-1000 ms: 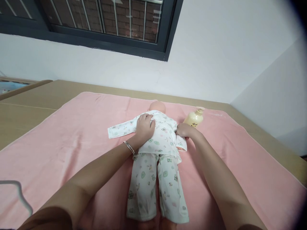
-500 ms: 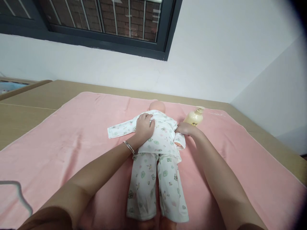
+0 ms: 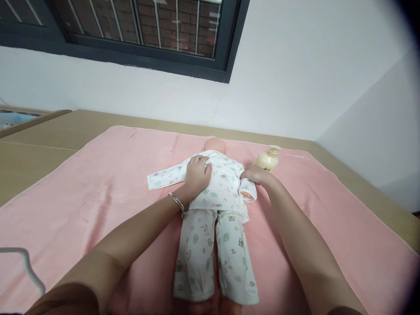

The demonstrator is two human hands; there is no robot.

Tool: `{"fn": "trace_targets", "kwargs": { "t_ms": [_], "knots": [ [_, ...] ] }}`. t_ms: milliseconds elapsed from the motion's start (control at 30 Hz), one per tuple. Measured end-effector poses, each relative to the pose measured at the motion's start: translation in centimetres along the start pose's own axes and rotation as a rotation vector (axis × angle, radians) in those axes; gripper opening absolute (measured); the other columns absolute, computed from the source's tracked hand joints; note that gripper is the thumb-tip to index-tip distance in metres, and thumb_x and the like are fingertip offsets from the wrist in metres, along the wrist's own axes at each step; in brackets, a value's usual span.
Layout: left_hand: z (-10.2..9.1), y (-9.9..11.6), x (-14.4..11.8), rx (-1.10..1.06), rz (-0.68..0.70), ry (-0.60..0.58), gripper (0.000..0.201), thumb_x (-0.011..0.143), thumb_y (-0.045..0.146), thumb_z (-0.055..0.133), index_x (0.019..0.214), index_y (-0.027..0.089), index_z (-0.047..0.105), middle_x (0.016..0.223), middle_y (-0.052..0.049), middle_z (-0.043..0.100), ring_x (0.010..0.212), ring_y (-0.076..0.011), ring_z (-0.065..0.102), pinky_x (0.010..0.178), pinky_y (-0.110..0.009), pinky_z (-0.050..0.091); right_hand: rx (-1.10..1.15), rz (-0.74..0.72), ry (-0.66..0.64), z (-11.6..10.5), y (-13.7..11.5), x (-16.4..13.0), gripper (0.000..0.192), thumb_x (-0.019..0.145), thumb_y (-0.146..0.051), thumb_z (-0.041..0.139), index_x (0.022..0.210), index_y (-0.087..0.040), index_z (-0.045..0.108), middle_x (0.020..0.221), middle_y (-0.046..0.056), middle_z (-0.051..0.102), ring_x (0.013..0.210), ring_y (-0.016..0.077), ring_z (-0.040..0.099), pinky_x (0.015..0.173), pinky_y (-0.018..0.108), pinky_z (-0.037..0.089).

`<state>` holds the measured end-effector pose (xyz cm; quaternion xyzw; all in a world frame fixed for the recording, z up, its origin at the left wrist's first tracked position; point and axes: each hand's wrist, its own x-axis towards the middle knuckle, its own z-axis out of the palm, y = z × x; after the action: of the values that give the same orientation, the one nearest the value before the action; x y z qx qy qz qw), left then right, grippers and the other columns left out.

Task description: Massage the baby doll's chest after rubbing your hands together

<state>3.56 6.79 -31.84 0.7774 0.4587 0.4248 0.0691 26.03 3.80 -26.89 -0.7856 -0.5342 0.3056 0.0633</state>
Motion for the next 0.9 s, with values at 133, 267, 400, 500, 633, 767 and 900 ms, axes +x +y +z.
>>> {"fn": "trace_targets", "kwargs": {
  "t_ms": [133, 267, 400, 500, 633, 767, 900],
  "knots": [
    [0.1, -0.2, 0.0, -0.004, 0.002, 0.007, 0.029, 0.090, 0.024, 0.043, 0.111, 0.017, 0.061, 0.107, -0.010, 0.061, 0.106, -0.0244, 0.053, 0.097, -0.041, 0.043, 0.151, -0.022, 0.022, 0.0, 0.3, 0.3, 0.014, 0.068, -0.018, 0.056, 0.082, -0.015, 0.056, 0.060, -0.001, 0.049, 0.047, 0.0098, 0.045, 0.040, 0.022, 0.026],
    [0.1, -0.2, 0.2, 0.030, -0.001, -0.007, 0.031, 0.089, 0.026, 0.046, 0.113, 0.017, 0.062, 0.106, -0.010, 0.061, 0.106, -0.0251, 0.053, 0.097, -0.041, 0.044, 0.282, -0.055, -0.021, 0.0, 0.6, 0.3, 0.019, 0.067, -0.020, 0.056, 0.086, -0.017, 0.055, 0.060, -0.004, 0.047, 0.046, 0.0087, 0.043, 0.038, 0.020, 0.023],
    [0.0, 0.0, 0.4, 0.081, -0.001, -0.051, 0.037, 0.087, 0.025, 0.047, 0.121, 0.018, 0.061, 0.114, -0.011, 0.060, 0.111, -0.0263, 0.052, 0.099, -0.043, 0.043, 0.546, -0.100, -0.112, 0.0, 0.8, 0.3, 0.016, 0.063, -0.019, 0.056, 0.079, -0.017, 0.051, 0.054, -0.004, 0.043, 0.041, 0.0078, 0.035, 0.036, 0.020, 0.016],
    [-0.1, 0.3, 0.5, 0.092, 0.070, -0.139, 0.048, 0.086, 0.016, 0.042, 0.133, 0.026, 0.052, 0.136, -0.009, 0.051, 0.127, -0.0251, 0.044, 0.108, -0.047, 0.036, 0.667, -0.132, -0.152, -0.2, 0.7, 0.0, 0.015, 0.063, -0.021, 0.054, 0.077, -0.017, 0.049, 0.052, -0.003, 0.042, 0.040, 0.0077, 0.032, 0.036, 0.021, 0.016],
    [-0.2, 0.4, 0.6, 0.105, 0.122, -0.296, 0.055, 0.084, 0.008, 0.038, 0.130, 0.034, 0.053, 0.147, -0.001, 0.043, 0.135, -0.0238, 0.038, 0.113, -0.056, 0.027, 0.713, -0.224, -0.159, -0.6, 0.1, -0.7, 0.019, 0.064, -0.024, 0.055, 0.081, -0.016, 0.052, 0.055, -0.002, 0.045, 0.042, 0.0078, 0.033, 0.038, 0.020, 0.023],
    [0.0, 0.4, 0.4, 0.116, 0.138, -0.280, 0.049, 0.086, 0.010, 0.039, 0.125, 0.031, 0.059, 0.146, -0.004, 0.045, 0.135, -0.0263, 0.039, 0.112, -0.058, 0.028, 0.797, -0.307, -0.168, 0.1, -1.3, -1.8, 0.020, 0.064, -0.023, 0.055, 0.083, -0.017, 0.050, 0.052, -0.004, 0.039, 0.038, 0.0061, 0.022, 0.035, 0.020, 0.018],
    [0.0, 0.6, 0.2, 0.120, 0.138, -0.283, 0.043, 0.086, 0.015, 0.045, 0.124, 0.030, 0.060, 0.145, -0.006, 0.045, 0.135, -0.0290, 0.038, 0.111, -0.061, 0.025, 0.844, -0.359, -0.068, 1.9, -3.3, -3.1, 0.024, 0.075, -0.031, 0.057, 0.095, -0.018, 0.052, 0.055, -0.006, 0.039, 0.037, 0.0059, 0.024, 0.033, 0.020, 0.016]
  ]
}}
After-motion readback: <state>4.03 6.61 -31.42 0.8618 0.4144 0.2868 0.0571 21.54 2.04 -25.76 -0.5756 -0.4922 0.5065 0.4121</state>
